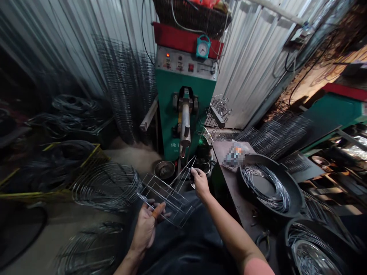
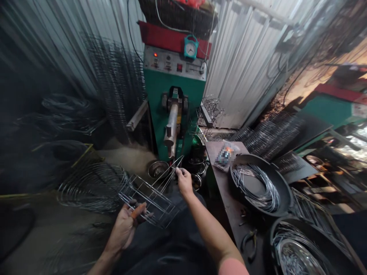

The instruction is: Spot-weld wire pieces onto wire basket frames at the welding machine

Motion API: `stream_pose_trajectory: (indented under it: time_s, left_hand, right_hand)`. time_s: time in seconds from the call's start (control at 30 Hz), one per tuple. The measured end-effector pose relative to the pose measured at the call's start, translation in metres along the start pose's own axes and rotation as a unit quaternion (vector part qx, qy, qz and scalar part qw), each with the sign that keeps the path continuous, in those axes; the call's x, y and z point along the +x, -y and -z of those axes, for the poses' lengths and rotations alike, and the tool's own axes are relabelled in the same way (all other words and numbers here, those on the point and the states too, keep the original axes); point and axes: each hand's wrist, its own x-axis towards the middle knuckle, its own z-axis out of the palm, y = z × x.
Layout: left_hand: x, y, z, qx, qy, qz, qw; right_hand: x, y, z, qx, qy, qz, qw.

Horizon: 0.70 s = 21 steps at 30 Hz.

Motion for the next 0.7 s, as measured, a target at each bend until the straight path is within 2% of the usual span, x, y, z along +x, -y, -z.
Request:
stream_pose_trajectory:
  time_s: [0.27,0.57,0.7]
  left_hand:
    - [0.010,0.003,0.006,-0.002,0.011,0.023,1.000]
    - [0.022,-0.006,-0.006,-0.009,-0.037,0.050,0.998]
    - [0.030,-0.012,-0.008,-0.010,-0.035,0.043,0.998]
  right_hand:
    - [0.009,-0.001,-0.011,0.005,-0.017,0.008,1.000]
    - [0.028,-0.013,-0.019,0.042,-0.014,0.003,0.999]
    - [0.039,-0.012,-0.023,0.048,-0.019,-0.002,0.999]
